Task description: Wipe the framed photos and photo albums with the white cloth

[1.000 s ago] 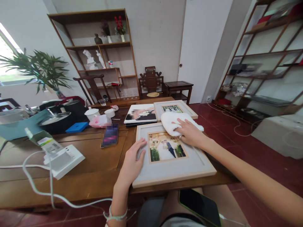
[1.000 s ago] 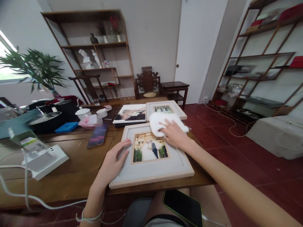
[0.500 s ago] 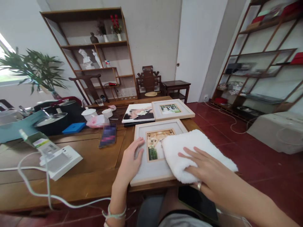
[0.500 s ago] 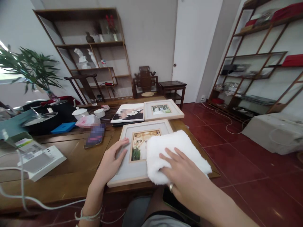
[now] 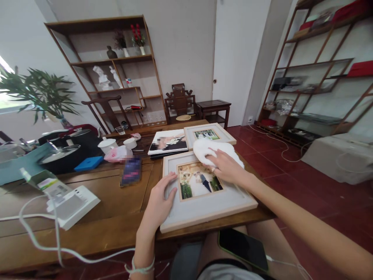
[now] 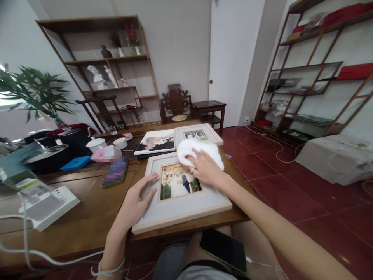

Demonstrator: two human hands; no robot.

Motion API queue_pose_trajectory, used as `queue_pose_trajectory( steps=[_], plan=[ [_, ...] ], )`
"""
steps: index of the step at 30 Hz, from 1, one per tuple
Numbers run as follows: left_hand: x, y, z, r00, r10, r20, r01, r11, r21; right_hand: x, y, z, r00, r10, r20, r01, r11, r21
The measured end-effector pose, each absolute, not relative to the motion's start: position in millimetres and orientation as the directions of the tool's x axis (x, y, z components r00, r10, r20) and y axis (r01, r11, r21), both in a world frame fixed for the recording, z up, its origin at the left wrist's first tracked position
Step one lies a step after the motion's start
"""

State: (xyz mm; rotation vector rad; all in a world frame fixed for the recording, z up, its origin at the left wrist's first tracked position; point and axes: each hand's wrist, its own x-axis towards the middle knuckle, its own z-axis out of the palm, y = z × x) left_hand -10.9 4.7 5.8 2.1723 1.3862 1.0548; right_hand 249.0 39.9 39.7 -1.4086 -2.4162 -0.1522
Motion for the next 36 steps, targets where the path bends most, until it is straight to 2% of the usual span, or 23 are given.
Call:
queue_pose_trajectory(
  steps=[4,8,17,25,36],
  plan=[
    [-11,6,5,0.235,0.883,0.406,0.619,-0.458,0.638,245,55,37,-0.53,0.804,0.269,0.831,0.556,-0.025],
    [-11,7,4,0.223,0.883,0.413,0.613,-0.456,0.645,242,27,39,-0.606,0.766,0.213,0.779,0.626,-0.032],
    [-10,7,5,0.214,0.876,0.432,0.612,-0.465,0.639,240,-64,71,-0.71,0.704,-0.005,0.669,0.673,-0.314],
    [-10,6,6,0.224,0.876,0.427,0.618,-0.466,0.633,241,-55,66,-0.708,0.706,-0.009,0.656,0.653,-0.379],
    [-11,6,5,0.23,0.876,0.424,0.612,-0.468,0.637,237,-42,60,-0.713,0.698,0.061,0.65,0.691,-0.315]
  ],
)
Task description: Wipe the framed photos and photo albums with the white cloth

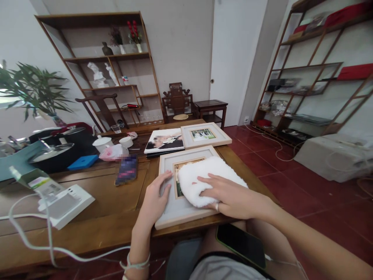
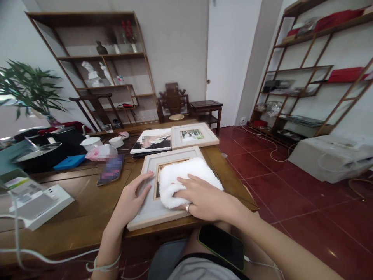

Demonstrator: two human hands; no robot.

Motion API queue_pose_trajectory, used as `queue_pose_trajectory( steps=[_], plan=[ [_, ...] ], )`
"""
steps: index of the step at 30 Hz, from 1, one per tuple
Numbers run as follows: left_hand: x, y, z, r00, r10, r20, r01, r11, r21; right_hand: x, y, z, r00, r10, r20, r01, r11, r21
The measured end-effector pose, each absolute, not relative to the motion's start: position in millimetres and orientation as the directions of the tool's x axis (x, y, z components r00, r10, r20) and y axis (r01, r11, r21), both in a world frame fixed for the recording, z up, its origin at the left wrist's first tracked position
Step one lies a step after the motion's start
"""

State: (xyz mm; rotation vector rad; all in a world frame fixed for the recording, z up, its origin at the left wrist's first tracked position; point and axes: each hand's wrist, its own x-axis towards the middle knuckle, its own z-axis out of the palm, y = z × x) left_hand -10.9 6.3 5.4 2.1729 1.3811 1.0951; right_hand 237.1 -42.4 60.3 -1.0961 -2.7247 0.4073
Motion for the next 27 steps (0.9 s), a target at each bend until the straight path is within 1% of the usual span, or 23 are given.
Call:
queue_pose_trajectory(
  steps=[4,8,12,15,18,21,27],
  plan=[
    [-11,7,6,0.224,0.88,0.419,0.618,-0.461,0.637,233,-59,62,-0.694,0.716,0.07,0.67,0.679,-0.3],
    [-11,7,6,0.227,0.882,0.413,0.622,-0.457,0.636,234,-75,60,-0.687,0.722,0.085,0.667,0.672,-0.32],
    [-11,6,7,0.226,0.883,0.412,0.621,-0.456,0.637,246,-66,60,-0.658,0.749,0.076,0.692,0.641,-0.331],
    [-10,6,7,0.213,0.886,0.413,0.621,-0.449,0.642,258,-39,59,-0.605,0.787,0.124,0.742,0.613,-0.272],
    [-10,6,7,0.206,0.89,0.408,0.62,-0.441,0.649,270,-6,53,-0.51,0.836,0.203,0.812,0.546,-0.206],
    [-9,5,8,0.204,0.889,0.41,0.617,-0.442,0.651,277,18,46,-0.443,0.863,0.245,0.852,0.49,-0.185],
    [-9,6,8,0.202,0.889,0.41,0.622,-0.44,0.647,277,23,43,-0.474,0.835,0.279,0.839,0.525,-0.145]
  ],
)
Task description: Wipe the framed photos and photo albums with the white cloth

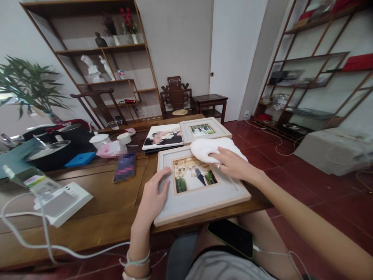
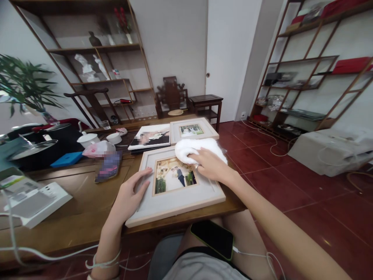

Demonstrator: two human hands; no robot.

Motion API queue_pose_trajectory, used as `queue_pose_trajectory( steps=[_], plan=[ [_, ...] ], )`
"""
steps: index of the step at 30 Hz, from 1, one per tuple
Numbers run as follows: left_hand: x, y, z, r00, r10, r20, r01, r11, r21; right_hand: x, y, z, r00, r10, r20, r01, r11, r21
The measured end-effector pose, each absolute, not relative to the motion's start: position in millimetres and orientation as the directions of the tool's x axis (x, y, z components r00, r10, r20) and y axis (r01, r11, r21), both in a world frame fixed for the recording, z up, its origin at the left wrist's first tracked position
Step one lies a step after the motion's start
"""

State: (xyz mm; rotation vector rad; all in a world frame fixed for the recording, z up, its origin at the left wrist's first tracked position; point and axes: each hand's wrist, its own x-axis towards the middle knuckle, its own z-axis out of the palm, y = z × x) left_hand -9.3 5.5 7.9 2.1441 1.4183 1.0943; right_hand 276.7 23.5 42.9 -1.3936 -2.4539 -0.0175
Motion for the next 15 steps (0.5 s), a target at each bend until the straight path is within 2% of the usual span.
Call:
queue_pose_trajectory(
  steps=[9,15],
  plan=[
    [-9,6,8,0.201,0.894,0.399,0.629,-0.431,0.648,267,55,43,-0.512,0.818,0.263,0.846,0.533,-0.007],
    [-9,6,7,0.198,0.888,0.415,0.618,-0.442,0.65,261,18,50,-0.608,0.779,0.153,0.78,0.622,-0.063]
  ],
)
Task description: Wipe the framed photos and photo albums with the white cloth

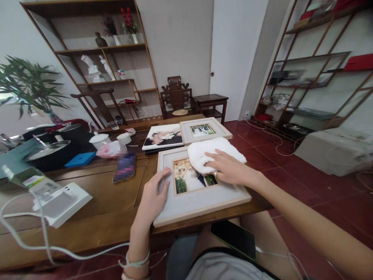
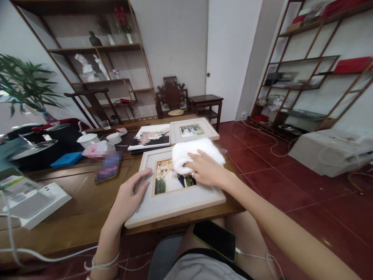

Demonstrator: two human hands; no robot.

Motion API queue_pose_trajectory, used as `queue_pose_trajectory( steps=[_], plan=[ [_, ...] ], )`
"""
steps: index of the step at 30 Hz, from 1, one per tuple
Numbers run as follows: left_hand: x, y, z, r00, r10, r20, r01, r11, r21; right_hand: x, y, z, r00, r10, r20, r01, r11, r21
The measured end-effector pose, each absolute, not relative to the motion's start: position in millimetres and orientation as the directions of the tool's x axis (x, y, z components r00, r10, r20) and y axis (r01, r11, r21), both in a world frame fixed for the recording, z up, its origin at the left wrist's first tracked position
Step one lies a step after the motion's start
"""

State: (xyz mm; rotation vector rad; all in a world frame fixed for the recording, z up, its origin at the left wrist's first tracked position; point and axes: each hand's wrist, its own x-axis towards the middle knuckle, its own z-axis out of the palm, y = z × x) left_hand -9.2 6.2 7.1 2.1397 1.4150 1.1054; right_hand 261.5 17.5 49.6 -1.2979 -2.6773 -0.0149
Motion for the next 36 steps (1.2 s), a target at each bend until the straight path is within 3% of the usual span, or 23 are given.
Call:
queue_pose_trajectory(
  steps=[4,8,15,19,29,33,36],
  plan=[
    [-9,6,7,0.203,0.887,0.415,0.618,-0.444,0.649,265,-12,59,-0.673,0.735,0.082,0.723,0.677,-0.135],
    [-9,6,7,0.201,0.888,0.414,0.614,-0.444,0.653,273,-10,60,-0.67,0.732,0.12,0.713,0.68,-0.173],
    [-9,7,8,0.202,0.895,0.399,0.627,-0.431,0.649,274,35,41,-0.558,0.797,0.23,0.811,0.582,-0.051],
    [-9,7,7,0.197,0.894,0.401,0.625,-0.43,0.651,265,27,43,-0.577,0.792,0.201,0.802,0.596,-0.049],
    [-10,6,5,0.202,0.888,0.413,0.608,-0.444,0.659,261,-70,75,-0.668,0.742,-0.055,0.718,0.624,-0.307],
    [-10,6,5,0.204,0.887,0.415,0.606,-0.448,0.658,262,-68,72,-0.682,0.73,-0.038,0.697,0.634,-0.335],
    [-10,6,5,0.207,0.889,0.41,0.604,-0.445,0.661,265,-42,61,-0.68,0.733,0.03,0.701,0.661,-0.267]
  ],
)
